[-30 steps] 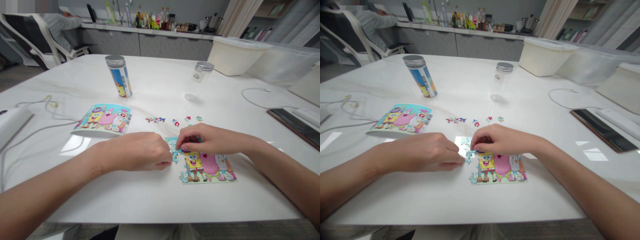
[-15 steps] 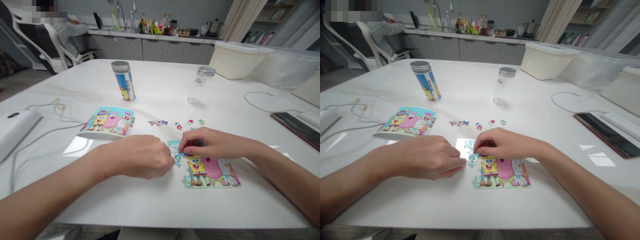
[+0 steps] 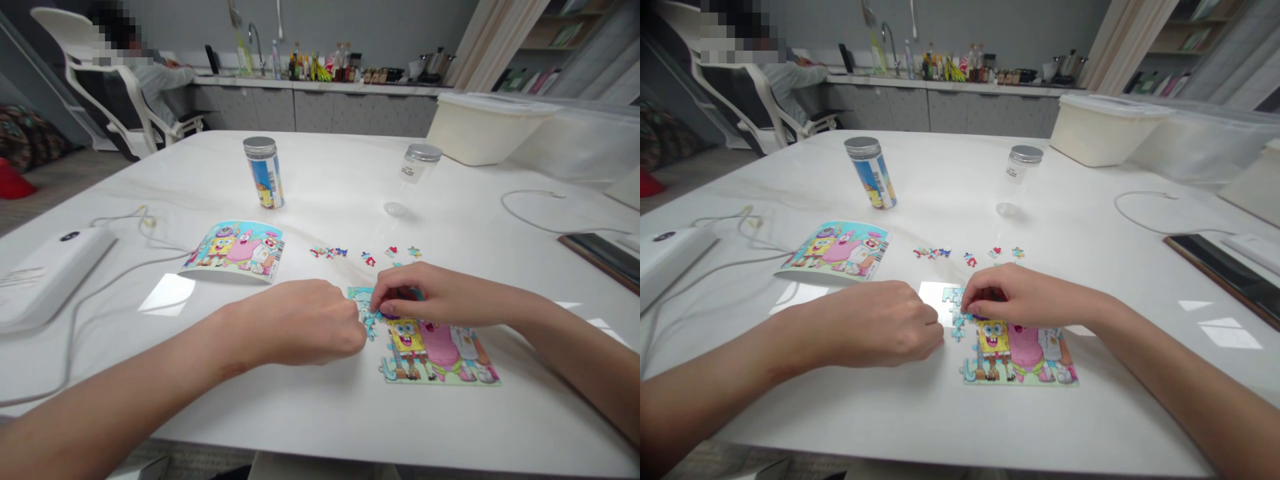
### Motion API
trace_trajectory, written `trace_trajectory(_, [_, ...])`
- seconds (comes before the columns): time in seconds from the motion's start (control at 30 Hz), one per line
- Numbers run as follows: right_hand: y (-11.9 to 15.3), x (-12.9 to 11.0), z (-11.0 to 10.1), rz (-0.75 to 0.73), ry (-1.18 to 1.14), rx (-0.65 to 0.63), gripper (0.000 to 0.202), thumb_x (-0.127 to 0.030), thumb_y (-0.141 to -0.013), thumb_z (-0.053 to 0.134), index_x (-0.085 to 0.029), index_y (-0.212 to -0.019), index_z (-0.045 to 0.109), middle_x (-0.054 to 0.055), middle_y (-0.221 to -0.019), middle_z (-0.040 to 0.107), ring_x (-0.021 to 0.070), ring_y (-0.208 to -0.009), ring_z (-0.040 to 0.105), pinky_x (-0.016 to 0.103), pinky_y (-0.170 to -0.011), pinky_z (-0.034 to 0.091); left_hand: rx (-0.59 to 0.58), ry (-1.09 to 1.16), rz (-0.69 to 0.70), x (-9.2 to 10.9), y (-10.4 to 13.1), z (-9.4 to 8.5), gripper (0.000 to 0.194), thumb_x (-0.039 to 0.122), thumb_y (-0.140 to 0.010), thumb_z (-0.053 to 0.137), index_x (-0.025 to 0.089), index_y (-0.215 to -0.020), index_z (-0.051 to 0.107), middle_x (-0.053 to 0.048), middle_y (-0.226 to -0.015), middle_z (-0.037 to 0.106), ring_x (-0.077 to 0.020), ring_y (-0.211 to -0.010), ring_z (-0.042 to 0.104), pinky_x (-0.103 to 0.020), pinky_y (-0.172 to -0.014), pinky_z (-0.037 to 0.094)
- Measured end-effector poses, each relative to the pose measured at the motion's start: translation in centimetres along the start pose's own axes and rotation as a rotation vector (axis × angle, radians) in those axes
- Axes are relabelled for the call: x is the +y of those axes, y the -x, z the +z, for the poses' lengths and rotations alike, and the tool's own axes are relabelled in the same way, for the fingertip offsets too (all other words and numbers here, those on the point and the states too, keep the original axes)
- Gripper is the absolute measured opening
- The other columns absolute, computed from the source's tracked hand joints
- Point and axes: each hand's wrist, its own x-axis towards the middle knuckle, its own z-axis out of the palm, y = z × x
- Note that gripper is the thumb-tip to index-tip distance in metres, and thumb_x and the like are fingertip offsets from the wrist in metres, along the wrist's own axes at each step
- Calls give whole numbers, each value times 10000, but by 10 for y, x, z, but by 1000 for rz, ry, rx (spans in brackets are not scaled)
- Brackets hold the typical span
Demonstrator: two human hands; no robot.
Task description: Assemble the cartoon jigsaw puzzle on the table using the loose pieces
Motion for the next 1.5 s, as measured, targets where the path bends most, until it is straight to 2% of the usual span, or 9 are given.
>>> trace_trajectory(0.43, [0,-2,-1,-3,-22,-6,248,-393,-895,534,-199,-944,680,40,-912,683,168,-762,596,288,-676,446,17,3,11,0,1,-1,197,29,-734,606,169,-603,563,12,-490,517,-113,-390,426,-291,-376,155])
trace_trajectory(0.57, [0,-1,0,-3,-22,-3,243,-391,-891,541,-198,-940,682,37,-895,682,161,-744,594,283,-661,442,31,13,3,-1,1,-3,162,60,-780,595,166,-658,598,1,-540,564,-128,-421,469,-293,-392,197])
trace_trajectory(0.63, [0,0,0,-6,-17,-4,238,-384,-894,541,-196,-945,678,33,-890,682,157,-745,595,276,-657,440,44,109,-80,0,-1,-3,150,156,-835,589,155,-691,632,-15,-574,595,-134,-456,503,-284,-414,247])
trace_trajectory(0.7, [0,0,0,-9,-14,-5,239,-378,-901,535,-191,-952,674,32,-877,682,153,-737,592,270,-647,436,56,278,-240,2,-4,-1,214,236,-851,584,154,-664,648,-14,-548,582,-125,-467,507,-261,-433,276])
trace_trajectory(0.8, [0,0,0,-27,-6,-7,244,-374,-908,529,-183,-960,671,37,-870,678,152,-737,589,262,-634,430,85,494,-468,5,-7,5,228,244,-800,597,173,-590,649,15,-457,509,-103,-432,457,-231,-433,274])
trace_trajectory(0.9, [-1,0,-1,-49,-1,-3,242,-365,-911,529,-176,-967,669,37,-868,675,145,-732,581,256,-629,429,146,588,-577,8,-8,11,148,275,-762,623,192,-672,706,11,-501,554,-110,-468,479,-221,-471,326])
trace_trajectory(1.0, [-1,1,-1,-63,-16,-7,228,-342,-913,534,-172,-981,670,34,-863,674,135,-716,575,248,-624,431,175,614,-621,11,-8,13,148,313,-747,642,195,-749,730,4,-548,582,-116,-494,499,-224,-502,356])
trace_trajectory(1.17, [0,1,-1,-67,-18,3,200,-311,-911,538,-176,-975,671,33,-871,675,133,-726,582,240,-622,434,123,649,-657,14,-12,9,154,282,-760,610,193,-774,735,27,-498,533,-101,-442,451,-223,-485,337])
trace_trajectory(1.5, [-2,1,-1,-71,-14,9,175,-280,-900,543,-173,-956,670,26,-840,668,126,-691,568,240,-605,422,133,731,-661,15,-15,9,164,206,-718,563,177,-660,714,20,-469,547,-99,-417,466,-213,-449,338])
